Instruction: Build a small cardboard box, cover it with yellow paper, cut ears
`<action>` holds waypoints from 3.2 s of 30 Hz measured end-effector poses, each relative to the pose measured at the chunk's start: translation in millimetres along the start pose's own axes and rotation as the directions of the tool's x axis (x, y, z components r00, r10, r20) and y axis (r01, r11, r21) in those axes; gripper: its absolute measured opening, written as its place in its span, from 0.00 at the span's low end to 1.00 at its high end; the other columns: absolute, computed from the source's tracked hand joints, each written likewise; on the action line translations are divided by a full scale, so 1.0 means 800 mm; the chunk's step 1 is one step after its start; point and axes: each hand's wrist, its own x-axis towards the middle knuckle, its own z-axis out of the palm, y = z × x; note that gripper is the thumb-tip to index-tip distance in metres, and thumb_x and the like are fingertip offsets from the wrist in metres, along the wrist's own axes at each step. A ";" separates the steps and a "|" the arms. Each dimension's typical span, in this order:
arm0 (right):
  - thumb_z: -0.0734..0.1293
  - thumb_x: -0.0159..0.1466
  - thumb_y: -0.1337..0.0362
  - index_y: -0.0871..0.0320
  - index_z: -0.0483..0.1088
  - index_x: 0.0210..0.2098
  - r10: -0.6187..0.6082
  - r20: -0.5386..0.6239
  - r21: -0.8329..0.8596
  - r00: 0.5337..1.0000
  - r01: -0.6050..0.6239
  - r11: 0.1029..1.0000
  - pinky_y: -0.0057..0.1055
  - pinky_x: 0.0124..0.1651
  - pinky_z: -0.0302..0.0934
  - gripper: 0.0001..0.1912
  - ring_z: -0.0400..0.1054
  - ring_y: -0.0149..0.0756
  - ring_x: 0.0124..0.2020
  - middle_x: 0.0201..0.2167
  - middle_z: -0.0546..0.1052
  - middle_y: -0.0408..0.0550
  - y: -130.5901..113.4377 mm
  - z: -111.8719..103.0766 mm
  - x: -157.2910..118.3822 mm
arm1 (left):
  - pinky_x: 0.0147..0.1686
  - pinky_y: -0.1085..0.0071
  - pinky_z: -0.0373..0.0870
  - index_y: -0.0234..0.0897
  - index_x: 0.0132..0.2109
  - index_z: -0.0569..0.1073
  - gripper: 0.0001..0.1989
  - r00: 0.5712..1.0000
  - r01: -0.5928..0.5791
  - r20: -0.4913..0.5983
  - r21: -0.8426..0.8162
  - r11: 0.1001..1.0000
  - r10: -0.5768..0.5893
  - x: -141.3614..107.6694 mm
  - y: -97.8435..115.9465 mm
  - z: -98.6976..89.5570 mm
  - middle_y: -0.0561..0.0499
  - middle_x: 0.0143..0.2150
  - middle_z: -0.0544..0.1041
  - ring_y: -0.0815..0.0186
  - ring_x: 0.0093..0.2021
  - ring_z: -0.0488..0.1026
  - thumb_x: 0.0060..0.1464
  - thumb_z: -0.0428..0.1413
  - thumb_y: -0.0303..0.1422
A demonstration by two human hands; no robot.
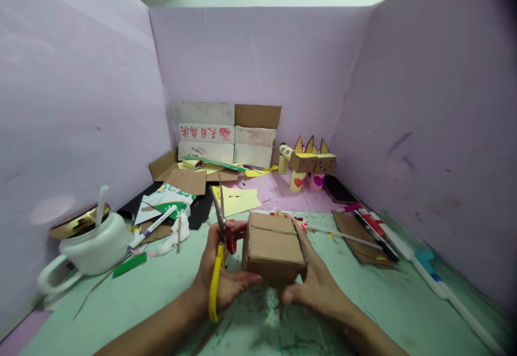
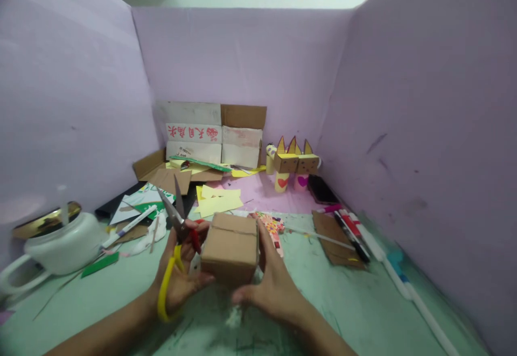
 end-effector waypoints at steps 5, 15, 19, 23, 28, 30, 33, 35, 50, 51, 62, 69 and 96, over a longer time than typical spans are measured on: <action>0.74 0.47 0.50 0.50 0.42 0.63 -0.060 -0.087 -0.183 0.994 0.043 0.982 0.49 0.58 0.57 0.53 0.57 0.53 0.61 0.62 0.58 0.59 -0.001 0.002 -0.003 | 0.56 0.56 0.61 0.48 0.52 0.58 0.36 0.997 0.036 0.064 0.052 0.998 -0.039 -0.003 -0.007 0.003 0.48 0.54 0.67 0.53 0.56 0.65 0.38 0.68 0.36; 0.73 0.50 0.64 0.48 0.44 0.62 -0.308 -0.103 -0.398 0.946 0.245 0.884 0.48 0.60 0.54 0.47 0.56 0.54 0.59 0.61 0.54 0.55 0.020 0.004 -0.007 | 0.46 0.69 0.66 0.44 0.49 0.58 0.29 0.978 0.200 0.070 -0.063 0.978 -0.196 0.001 0.003 0.003 0.50 0.47 0.70 0.62 0.47 0.70 0.43 0.64 0.40; 0.73 0.51 0.59 0.46 0.43 0.63 -0.346 -0.009 -0.420 0.938 0.311 0.853 0.51 0.62 0.50 0.48 0.53 0.55 0.61 0.60 0.55 0.53 0.021 -0.003 -0.011 | 0.41 0.70 0.67 0.41 0.46 0.60 0.25 0.964 0.263 0.050 -0.050 0.963 -0.261 0.003 0.006 0.004 0.51 0.41 0.69 0.64 0.41 0.70 0.45 0.63 0.40; 0.70 0.55 0.48 0.48 0.48 0.64 -0.283 0.128 -0.307 0.950 0.310 0.900 0.50 0.63 0.48 0.43 0.44 0.56 0.65 0.64 0.52 0.53 0.016 -0.007 -0.013 | 0.40 0.70 0.66 0.41 0.47 0.60 0.22 0.967 0.254 0.022 -0.030 0.967 -0.253 0.006 0.009 -0.002 0.50 0.41 0.69 0.64 0.40 0.70 0.49 0.60 0.40; 0.71 0.50 0.44 0.46 0.56 0.61 -0.112 -0.092 -0.056 0.989 0.107 0.993 0.48 0.59 0.54 0.42 0.50 0.54 0.64 0.64 0.56 0.53 0.005 -0.005 -0.005 | 0.40 0.71 0.66 0.42 0.46 0.61 0.18 0.978 0.206 0.040 -0.052 0.977 -0.204 0.009 0.012 -0.004 0.51 0.40 0.71 0.64 0.39 0.70 0.52 0.58 0.39; 0.73 0.42 0.41 0.47 0.55 0.61 -0.005 -0.050 -0.017 0.999 0.004 1.000 0.50 0.59 0.53 0.52 0.53 0.56 0.62 0.64 0.57 0.55 0.000 -0.006 -0.003 | 0.42 0.70 0.66 0.42 0.47 0.61 0.17 0.980 0.192 0.058 -0.062 0.979 -0.188 0.008 0.013 -0.003 0.50 0.41 0.71 0.64 0.41 0.71 0.53 0.57 0.38; 0.76 0.36 0.42 0.49 0.53 0.62 0.073 0.113 0.023 0.991 -0.076 0.997 0.50 0.59 0.53 0.58 0.57 0.58 0.60 0.61 0.62 0.54 -0.004 -0.009 -0.004 | 0.43 0.69 0.67 0.42 0.47 0.62 0.16 0.975 0.202 0.109 -0.049 0.978 -0.196 0.006 0.016 0.000 0.48 0.44 0.72 0.62 0.43 0.71 0.53 0.56 0.39; 0.77 0.36 0.45 0.49 0.54 0.62 0.079 0.153 0.093 0.985 -0.094 0.991 0.49 0.57 0.56 0.57 0.59 0.57 0.58 0.60 0.64 0.53 -0.002 -0.011 -0.004 | 0.40 0.70 0.69 0.41 0.46 0.63 0.15 0.975 0.190 0.112 0.038 0.981 -0.193 0.006 0.021 -0.001 0.48 0.43 0.73 0.61 0.41 0.72 0.53 0.56 0.39; 0.77 0.41 0.59 0.54 0.56 0.59 0.227 -0.390 0.494 0.893 -0.005 0.870 0.43 0.49 0.61 0.49 0.67 0.53 0.49 0.50 0.73 0.52 -0.006 -0.019 0.014 | 0.54 0.49 0.65 0.38 0.65 0.49 0.32 0.948 -0.286 0.317 0.834 0.471 0.015 -0.005 -0.011 -0.021 0.37 0.62 0.59 0.51 0.63 0.56 0.53 0.43 0.20; 0.77 0.41 0.60 0.54 0.56 0.59 0.218 -0.394 0.483 0.893 0.000 0.876 0.42 0.48 0.61 0.48 0.67 0.52 0.49 0.49 0.73 0.51 -0.004 -0.019 0.013 | 0.54 0.48 0.64 0.38 0.65 0.49 0.33 0.950 -0.276 0.313 0.838 0.470 0.000 -0.006 -0.012 -0.019 0.37 0.61 0.61 0.51 0.62 0.57 0.52 0.43 0.20; 0.78 0.43 0.59 0.51 0.57 0.58 0.116 -0.420 0.328 0.900 0.031 0.944 0.36 0.42 0.64 0.46 0.68 0.45 0.43 0.47 0.72 0.50 0.009 -0.019 0.009 | 0.49 0.51 0.67 0.34 0.63 0.50 0.33 0.945 -0.298 0.327 0.875 0.381 -0.010 -0.003 -0.007 -0.010 0.38 0.53 0.67 0.52 0.53 0.65 0.49 0.43 0.19; 0.77 0.44 0.58 0.49 0.56 0.60 0.099 -0.394 0.257 0.914 0.006 0.966 0.37 0.41 0.64 0.47 0.68 0.47 0.44 0.49 0.71 0.51 0.015 -0.020 0.007 | 0.48 0.53 0.69 0.33 0.63 0.49 0.32 0.935 -0.344 0.352 0.865 0.365 0.044 -0.004 -0.006 -0.008 0.38 0.52 0.68 0.53 0.52 0.66 0.49 0.43 0.20; 0.76 0.43 0.56 0.53 0.57 0.59 0.093 -0.455 0.139 0.886 -0.033 0.990 0.39 0.41 0.65 0.47 0.68 0.51 0.43 0.48 0.72 0.53 0.010 -0.017 0.002 | 0.21 0.69 0.66 0.35 0.43 0.61 0.13 0.881 -0.473 0.472 0.881 0.017 0.028 0.001 0.021 -0.008 0.50 0.29 0.70 0.61 0.26 0.68 0.53 0.41 0.18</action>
